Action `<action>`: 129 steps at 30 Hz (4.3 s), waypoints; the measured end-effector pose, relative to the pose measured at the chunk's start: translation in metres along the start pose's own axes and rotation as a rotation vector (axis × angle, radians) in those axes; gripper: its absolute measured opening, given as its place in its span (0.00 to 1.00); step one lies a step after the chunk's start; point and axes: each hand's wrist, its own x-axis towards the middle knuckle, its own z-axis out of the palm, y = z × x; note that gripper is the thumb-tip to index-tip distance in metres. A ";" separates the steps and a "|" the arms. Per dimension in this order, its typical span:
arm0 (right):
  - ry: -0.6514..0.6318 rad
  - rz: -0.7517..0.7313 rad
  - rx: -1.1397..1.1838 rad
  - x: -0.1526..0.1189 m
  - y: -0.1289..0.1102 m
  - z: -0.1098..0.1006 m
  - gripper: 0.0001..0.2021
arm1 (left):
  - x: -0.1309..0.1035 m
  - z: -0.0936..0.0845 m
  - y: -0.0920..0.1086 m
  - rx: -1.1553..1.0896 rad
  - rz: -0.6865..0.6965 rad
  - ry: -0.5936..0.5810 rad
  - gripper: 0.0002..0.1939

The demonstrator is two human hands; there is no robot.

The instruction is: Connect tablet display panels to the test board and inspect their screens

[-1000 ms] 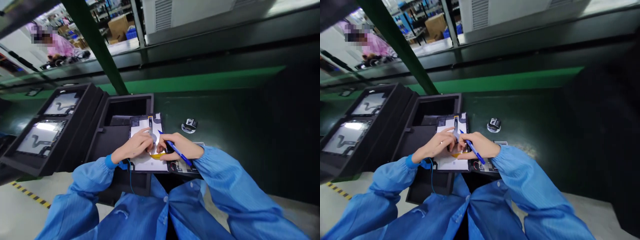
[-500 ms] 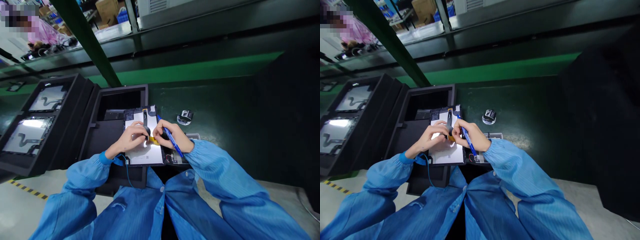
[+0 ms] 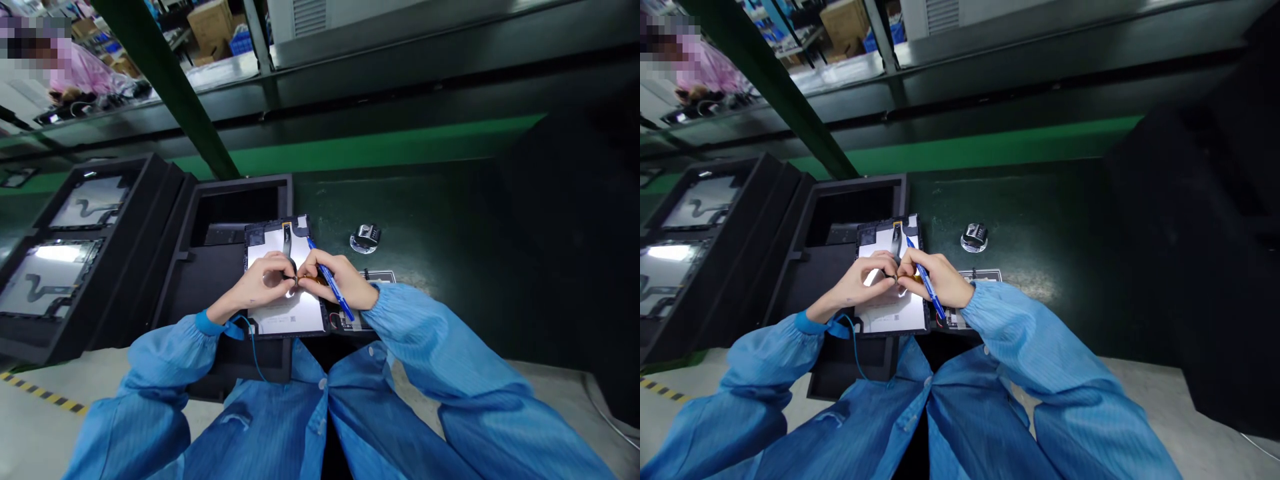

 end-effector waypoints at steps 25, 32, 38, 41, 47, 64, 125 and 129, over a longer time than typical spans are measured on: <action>0.636 0.210 0.032 -0.011 0.060 -0.100 0.21 | 0.027 -0.067 0.048 -0.824 -0.938 0.495 0.03; 0.588 0.175 -0.007 -0.007 0.063 -0.109 0.26 | 0.180 -0.067 0.018 -0.916 -0.737 0.726 0.05; 0.526 0.180 -0.123 -0.007 0.059 -0.112 0.28 | 0.251 -0.042 -0.029 -0.911 -0.603 0.699 0.21; 0.505 0.177 -0.162 -0.008 0.056 -0.110 0.28 | 0.253 -0.044 -0.042 -0.831 -0.535 0.609 0.21; 0.605 0.135 -0.245 -0.015 0.047 -0.112 0.24 | 0.172 -0.091 -0.052 -0.314 -0.366 0.364 0.23; -0.053 0.155 -0.409 -0.054 0.016 -0.037 0.18 | 0.018 -0.120 -0.107 0.750 0.010 0.462 0.21; 0.233 0.262 0.188 -0.045 -0.034 0.022 0.13 | -0.055 -0.016 0.037 -0.705 -0.375 -0.119 0.19; 0.216 0.285 0.137 -0.046 -0.037 0.023 0.14 | -0.061 -0.003 0.053 -0.608 -0.428 -0.139 0.19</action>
